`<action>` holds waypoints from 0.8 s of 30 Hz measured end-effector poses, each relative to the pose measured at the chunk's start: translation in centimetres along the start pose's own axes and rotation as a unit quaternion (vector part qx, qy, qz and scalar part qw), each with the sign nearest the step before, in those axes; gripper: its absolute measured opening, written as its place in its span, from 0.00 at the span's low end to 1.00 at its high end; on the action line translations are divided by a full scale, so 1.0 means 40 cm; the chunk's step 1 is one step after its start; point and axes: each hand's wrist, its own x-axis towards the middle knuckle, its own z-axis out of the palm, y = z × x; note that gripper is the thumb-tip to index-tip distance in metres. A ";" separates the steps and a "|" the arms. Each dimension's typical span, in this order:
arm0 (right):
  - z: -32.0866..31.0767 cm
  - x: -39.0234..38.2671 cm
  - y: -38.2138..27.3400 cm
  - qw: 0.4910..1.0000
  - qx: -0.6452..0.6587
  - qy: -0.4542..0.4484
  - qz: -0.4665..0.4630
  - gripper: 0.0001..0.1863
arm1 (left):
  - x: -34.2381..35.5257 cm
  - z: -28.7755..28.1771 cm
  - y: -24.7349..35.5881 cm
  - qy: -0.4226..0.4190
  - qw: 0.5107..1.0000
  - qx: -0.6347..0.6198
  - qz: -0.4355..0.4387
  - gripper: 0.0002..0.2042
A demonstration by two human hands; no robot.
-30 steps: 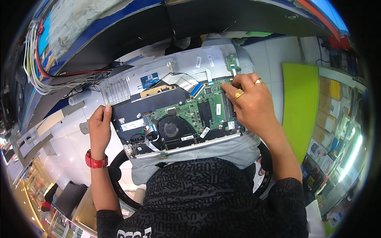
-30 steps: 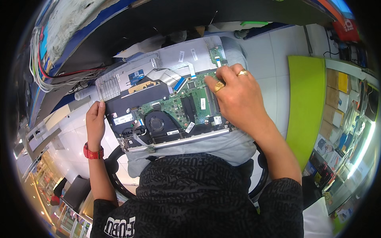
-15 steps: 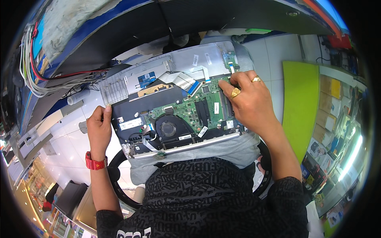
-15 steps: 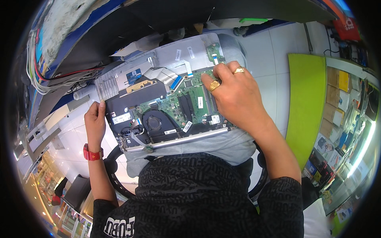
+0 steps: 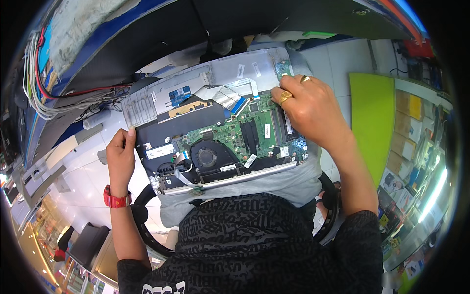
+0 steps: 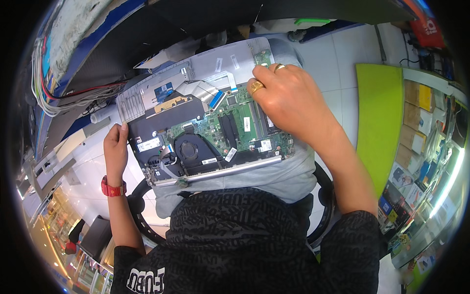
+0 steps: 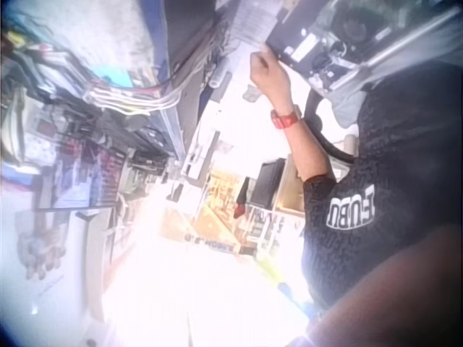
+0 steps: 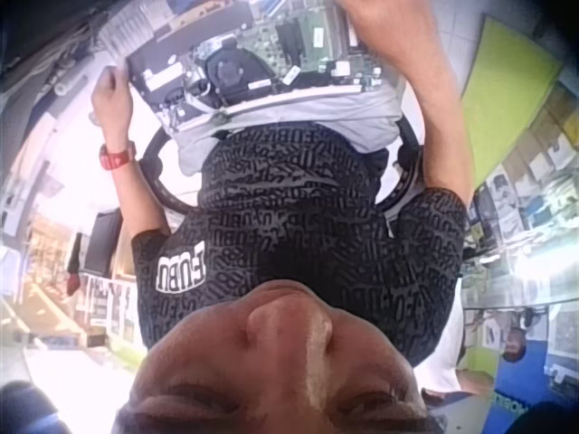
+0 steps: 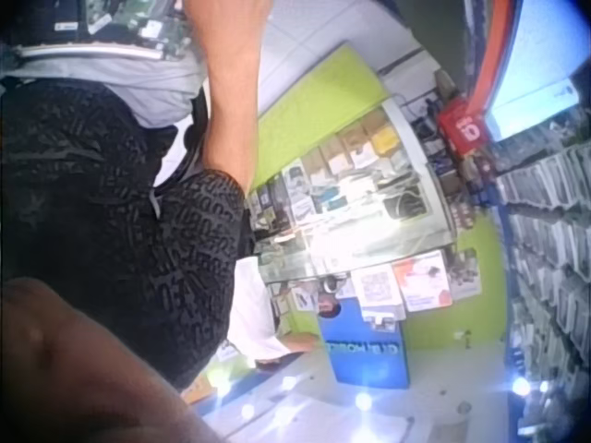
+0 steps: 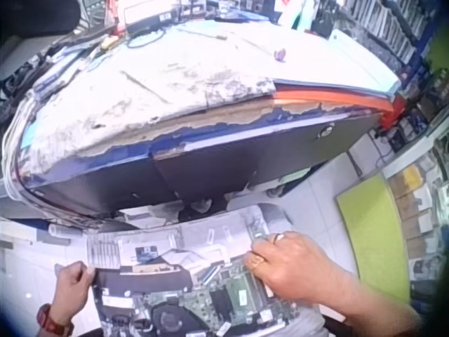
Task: The person manipulates internal laptop components by hand and with a soldering iron. They move ribbon cables, touch the motherboard, and apply a soldering tool to the circuit board.
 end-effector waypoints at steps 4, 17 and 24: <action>-0.005 0.014 -0.002 0.999 -0.010 -0.028 -0.025 0.09 | -0.002 0.001 0.005 0.002 1.000 0.003 -0.004 0.24; -0.013 -0.019 -0.017 0.997 0.027 -0.013 0.077 0.12 | -0.006 -0.001 0.008 -0.009 1.000 -0.010 -0.004 0.23; -0.022 -0.052 -0.035 0.998 0.027 -0.017 0.054 0.18 | -0.004 -0.003 0.007 -0.009 1.000 -0.020 -0.007 0.23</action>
